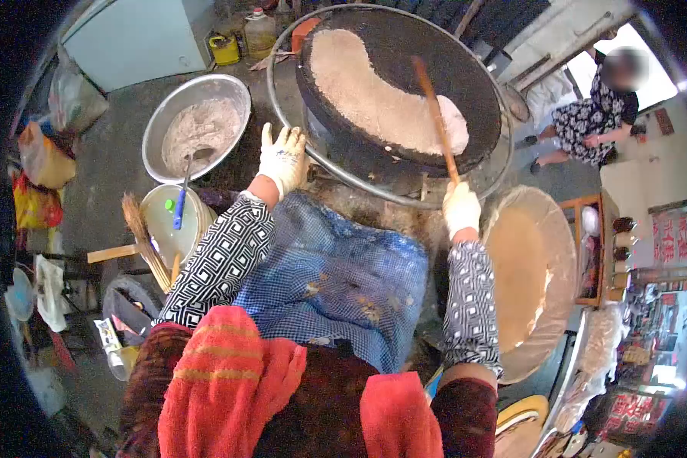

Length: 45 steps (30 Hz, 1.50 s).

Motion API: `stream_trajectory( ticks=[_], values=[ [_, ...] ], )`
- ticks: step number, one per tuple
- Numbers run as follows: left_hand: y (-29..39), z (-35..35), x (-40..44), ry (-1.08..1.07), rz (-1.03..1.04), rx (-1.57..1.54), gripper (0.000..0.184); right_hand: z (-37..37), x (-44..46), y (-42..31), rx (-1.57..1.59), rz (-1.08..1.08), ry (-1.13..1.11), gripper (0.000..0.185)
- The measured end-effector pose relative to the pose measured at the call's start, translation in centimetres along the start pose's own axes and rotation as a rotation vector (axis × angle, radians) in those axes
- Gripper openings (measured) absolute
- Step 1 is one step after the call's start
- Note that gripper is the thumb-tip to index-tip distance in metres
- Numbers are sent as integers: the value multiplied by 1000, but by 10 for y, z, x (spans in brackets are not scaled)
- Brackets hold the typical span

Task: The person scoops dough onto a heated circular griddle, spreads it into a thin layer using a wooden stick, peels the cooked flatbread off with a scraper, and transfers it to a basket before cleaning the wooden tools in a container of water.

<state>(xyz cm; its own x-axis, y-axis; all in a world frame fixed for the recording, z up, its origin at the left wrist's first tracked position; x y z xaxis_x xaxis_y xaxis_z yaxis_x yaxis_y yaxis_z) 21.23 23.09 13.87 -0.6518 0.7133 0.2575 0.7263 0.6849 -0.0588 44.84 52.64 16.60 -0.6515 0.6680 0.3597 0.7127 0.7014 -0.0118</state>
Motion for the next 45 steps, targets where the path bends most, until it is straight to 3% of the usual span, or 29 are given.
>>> stream_trajectory(
  ticks=[5, 7, 9, 10, 13, 14, 17, 19, 23, 25, 28, 30, 33, 35, 37, 39, 41, 43, 45],
  values=[
    [-15, -11, 7, 32, -31, 47, 54, 17, 2, 19, 26, 69, -25, 38],
    [-12, -21, 7, 57, -66, 27, 50, -3, 0, -7, 78, 105, -20, 39],
    [15, -38, -3, 153, -23, -156, 40, -2, -12, -20, 10, 42, -41, 41],
    [32, -40, -12, 334, 52, -226, 34, 7, -18, -16, 6, 22, -101, 43],
    [69, -14, -34, 71, 159, -204, 53, 14, -5, 9, 32, 173, -28, 43],
    [72, -2, -37, 112, 142, -154, 63, 15, 0, 11, 79, 143, -44, 42],
    [66, 1, -38, 110, 152, -63, 64, 2, -9, -5, 125, 51, 13, 39],
    [63, 7, -34, 98, 155, -18, 64, 1, -27, -18, 56, -49, -100, 37],
    [52, 12, -33, 157, 229, 77, 64, 14, -10, 23, 77, 215, -78, 37],
    [47, 7, -33, 267, 187, -143, 47, 6, -5, 12, 99, 165, -30, 35],
    [40, 7, -32, 362, 190, -190, 50, 10, -15, 10, 75, 83, -34, 33],
    [36, 4, -28, 323, 186, -159, 51, 37, -8, 38, 181, 241, 28, 33],
    [29, 7, -25, 249, 175, -99, 50, -1, -2, 7, 151, 235, 17, 34],
    [24, 7, -22, 170, 150, -53, 49, -26, -18, -19, 147, 162, -79, 37],
    [21, 5, -20, 138, 114, -65, 49, -11, -39, -27, 153, -54, -285, 39],
    [14, 12, -15, 119, 118, -28, 50, 15, -32, -2, 147, 188, -192, 37],
    [7, 16, -13, 65, 93, -10, 59, 9, -15, 20, 148, 300, -86, 36],
    [2, 5, -8, 27, 84, 39, 58, 2, -9, 15, 145, 198, 4, 35],
    [1, 2, -3, -83, 40, 16, 57, -7, -11, 6, 86, 150, -70, 34]
  ],
)
Point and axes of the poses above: each hand's wrist, its own x-axis towards the middle knuckle, its own z-axis out of the palm, y = z × x, the point moved 1 cm from there along x, towards the middle knuckle, and after that the axes turned 11 degrees about y, right-handed, at the moved point
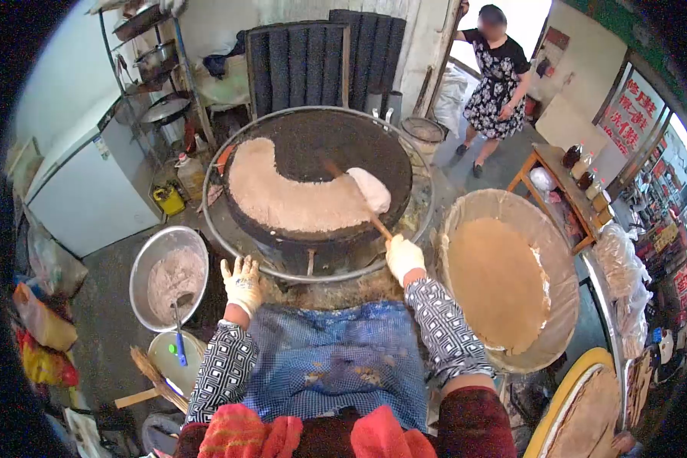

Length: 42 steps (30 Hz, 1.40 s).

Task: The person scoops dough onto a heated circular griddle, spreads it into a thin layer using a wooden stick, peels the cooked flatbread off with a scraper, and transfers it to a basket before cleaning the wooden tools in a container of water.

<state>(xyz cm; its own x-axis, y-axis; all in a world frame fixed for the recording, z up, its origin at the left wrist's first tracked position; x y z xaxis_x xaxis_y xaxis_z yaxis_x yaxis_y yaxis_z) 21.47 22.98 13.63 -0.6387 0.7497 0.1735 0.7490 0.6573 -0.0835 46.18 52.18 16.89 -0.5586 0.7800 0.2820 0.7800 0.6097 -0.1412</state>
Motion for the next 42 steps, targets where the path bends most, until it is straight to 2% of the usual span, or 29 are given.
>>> stream_trajectory(
  ticks=[1, 3, 5, 6, 8, 11, 14, 16, 18, 20, 22, 23, 26, 29, 30, 32, 33, 34, 36, 39, 42],
  values=[
    [-2, 1, 1, 23, 12, 46, 56, 10, -2, 9, -47, -78, -21, 34],
    [-8, 7, 5, 48, -11, 32, 55, 24, 5, 26, -60, -26, 23, 34],
    [-10, -2, 2, 78, -12, 29, 54, 10, 7, 14, -5, 22, 59, 33],
    [-11, -5, 3, 54, -8, 40, 55, 20, 7, 14, -15, -30, 92, 31],
    [-16, -4, 9, 26, -26, 54, 56, 11, -3, 0, -52, -86, 19, 32],
    [-29, 9, 12, 144, -14, 55, 54, 21, -1, 18, -28, 7, 87, 33],
    [-30, -11, 20, 131, -45, 112, 49, 18, 9, 8, 10, -72, 101, 34],
    [0, -47, 16, 60, -38, -20, 41, -12, -13, -25, 27, -34, -30, 37],
    [47, -53, -4, 248, 85, -231, 35, 11, -27, -28, -32, -143, -145, 35],
    [94, -49, -21, 87, 194, -224, 45, 19, -18, -7, -17, -22, -49, 34],
    [112, -3, -40, 293, 203, -135, 57, 27, 5, 16, -54, 7, 79, 33],
    [108, -3, -41, 232, 240, -38, 66, 32, 10, 19, -85, -87, 172, 32],
    [99, 1, -37, 217, 249, -47, 60, 29, 3, 10, -73, -193, 137, 32],
    [94, 3, -37, 249, 233, -28, 57, 43, -1, 34, -31, -49, 59, 31],
    [91, 4, -36, 246, 262, -6, 57, 49, 4, 44, -122, -94, 157, 29],
    [86, 6, -36, 303, 255, -22, 58, 31, 8, 28, -84, -88, 162, 28],
    [82, 3, -35, 309, 261, -48, 60, 13, 8, 11, -65, -134, 73, 28],
    [78, 3, -35, 353, 246, -122, 62, 18, 5, 7, 98, -69, -3, 29],
    [74, -2, -34, 327, 209, -163, 50, 9, -13, -3, -59, -108, -18, 30],
    [67, 3, -31, 316, 196, -120, 51, 27, -5, 26, -60, 26, 36, 31],
    [55, 11, -30, 348, 194, -58, 49, 18, 9, 16, 18, 5, 77, 32]
  ],
)
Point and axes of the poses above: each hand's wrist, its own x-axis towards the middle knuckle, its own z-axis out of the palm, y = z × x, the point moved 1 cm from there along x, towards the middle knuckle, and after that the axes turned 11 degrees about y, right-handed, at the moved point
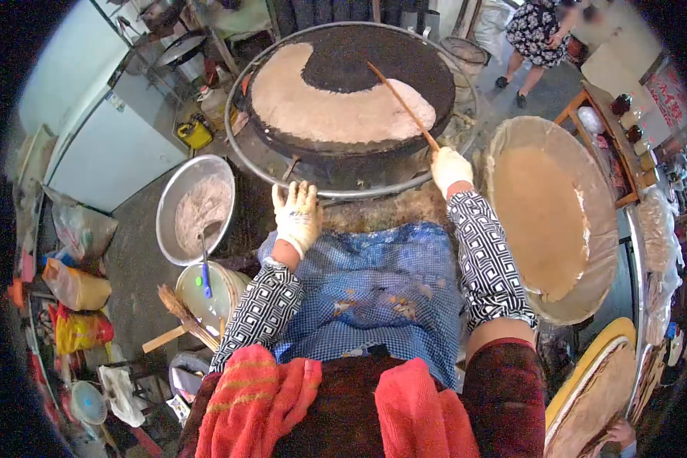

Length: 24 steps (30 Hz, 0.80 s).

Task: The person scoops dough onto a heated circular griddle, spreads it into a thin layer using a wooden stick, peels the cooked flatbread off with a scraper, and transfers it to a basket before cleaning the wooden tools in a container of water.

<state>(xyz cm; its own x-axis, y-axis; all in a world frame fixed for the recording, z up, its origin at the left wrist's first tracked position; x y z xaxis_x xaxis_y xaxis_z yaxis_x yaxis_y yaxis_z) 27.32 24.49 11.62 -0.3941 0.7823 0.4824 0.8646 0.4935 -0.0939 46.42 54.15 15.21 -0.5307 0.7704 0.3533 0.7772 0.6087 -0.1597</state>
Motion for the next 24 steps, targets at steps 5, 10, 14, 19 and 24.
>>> stream_trajectory(
  ticks=[5, 10, 14, 19, 24],
  values=[
    [-10, -2, 2, -38, -87, -39, 45, -5, -22, -8, -13, -19, -133, 33],
    [-25, -7, 1, -58, -106, 8, 45, -5, 1, -5, -15, -15, 3, 36],
    [-38, -1, 5, -79, -189, -15, 45, -20, -39, -26, -11, -239, -187, 34],
    [-63, -14, 13, -127, -219, 7, 48, -13, -15, 2, 7, -2, -19, 35],
    [-8, -48, 25, 10, -173, -171, 46, -1, -39, -8, -26, -186, -100, 30]
  ],
)
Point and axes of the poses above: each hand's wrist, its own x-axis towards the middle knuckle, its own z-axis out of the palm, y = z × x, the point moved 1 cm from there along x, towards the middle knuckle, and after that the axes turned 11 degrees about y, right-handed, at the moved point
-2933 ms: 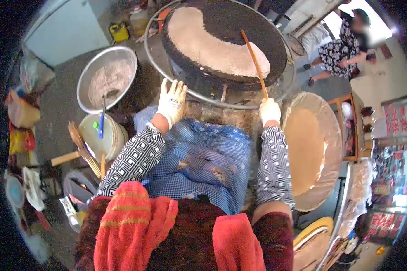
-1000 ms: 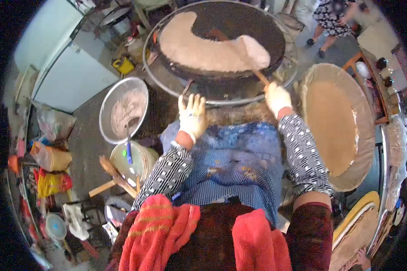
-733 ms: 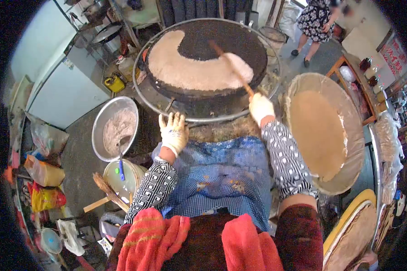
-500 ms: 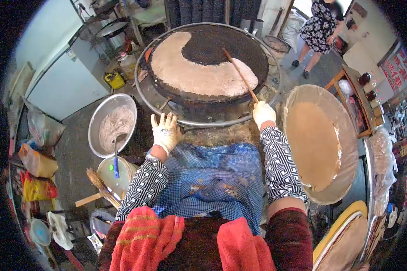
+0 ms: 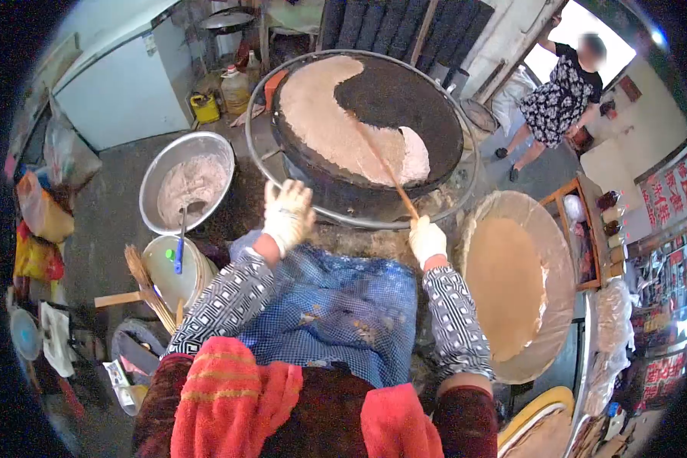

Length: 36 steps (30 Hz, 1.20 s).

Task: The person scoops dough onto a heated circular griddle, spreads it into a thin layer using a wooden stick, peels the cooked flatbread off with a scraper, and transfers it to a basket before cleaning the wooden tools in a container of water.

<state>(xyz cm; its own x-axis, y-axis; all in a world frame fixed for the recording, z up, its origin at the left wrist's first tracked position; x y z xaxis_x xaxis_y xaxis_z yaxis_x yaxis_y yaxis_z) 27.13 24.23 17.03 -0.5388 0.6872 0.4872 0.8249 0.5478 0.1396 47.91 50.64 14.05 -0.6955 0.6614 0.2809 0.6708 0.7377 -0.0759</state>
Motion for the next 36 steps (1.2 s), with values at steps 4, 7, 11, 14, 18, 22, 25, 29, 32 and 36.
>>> stream_trajectory(
  ticks=[4, 7, 11, 14, 18, 22, 25, 29, 32, 36],
  values=[
    [39, 32, -30, -101, 94, 56, 61, 10, 18, 24, -2, 157, 149, 32],
    [31, 33, -32, -135, 109, 92, 64, -19, 11, -12, 87, 169, 65, 36],
    [21, 39, -32, -153, 116, 140, 56, 6, -23, -20, 42, -25, -10, 35],
    [14, 31, -29, -135, 128, 113, 54, 8, 11, 16, 8, 210, 96, 35],
    [3, 42, -27, -85, 110, 87, 52, -15, 21, -5, -16, 109, 86, 35],
    [-1, 47, -32, 2, 90, 88, 56, 7, 25, 26, -104, 173, 94, 33],
    [-8, 44, -28, -3, 108, 129, 58, 5, 26, 12, -6, 137, 127, 31],
    [-18, 40, -27, 19, 63, 70, 57, 3, 8, 3, -16, 107, 24, 30],
    [-25, 39, -22, 54, 69, 92, 48, 7, 23, 31, 14, 219, 123, 32],
    [-36, 41, -17, -92, 20, 159, 50, -21, 19, -4, 15, 128, 106, 30]
  ],
)
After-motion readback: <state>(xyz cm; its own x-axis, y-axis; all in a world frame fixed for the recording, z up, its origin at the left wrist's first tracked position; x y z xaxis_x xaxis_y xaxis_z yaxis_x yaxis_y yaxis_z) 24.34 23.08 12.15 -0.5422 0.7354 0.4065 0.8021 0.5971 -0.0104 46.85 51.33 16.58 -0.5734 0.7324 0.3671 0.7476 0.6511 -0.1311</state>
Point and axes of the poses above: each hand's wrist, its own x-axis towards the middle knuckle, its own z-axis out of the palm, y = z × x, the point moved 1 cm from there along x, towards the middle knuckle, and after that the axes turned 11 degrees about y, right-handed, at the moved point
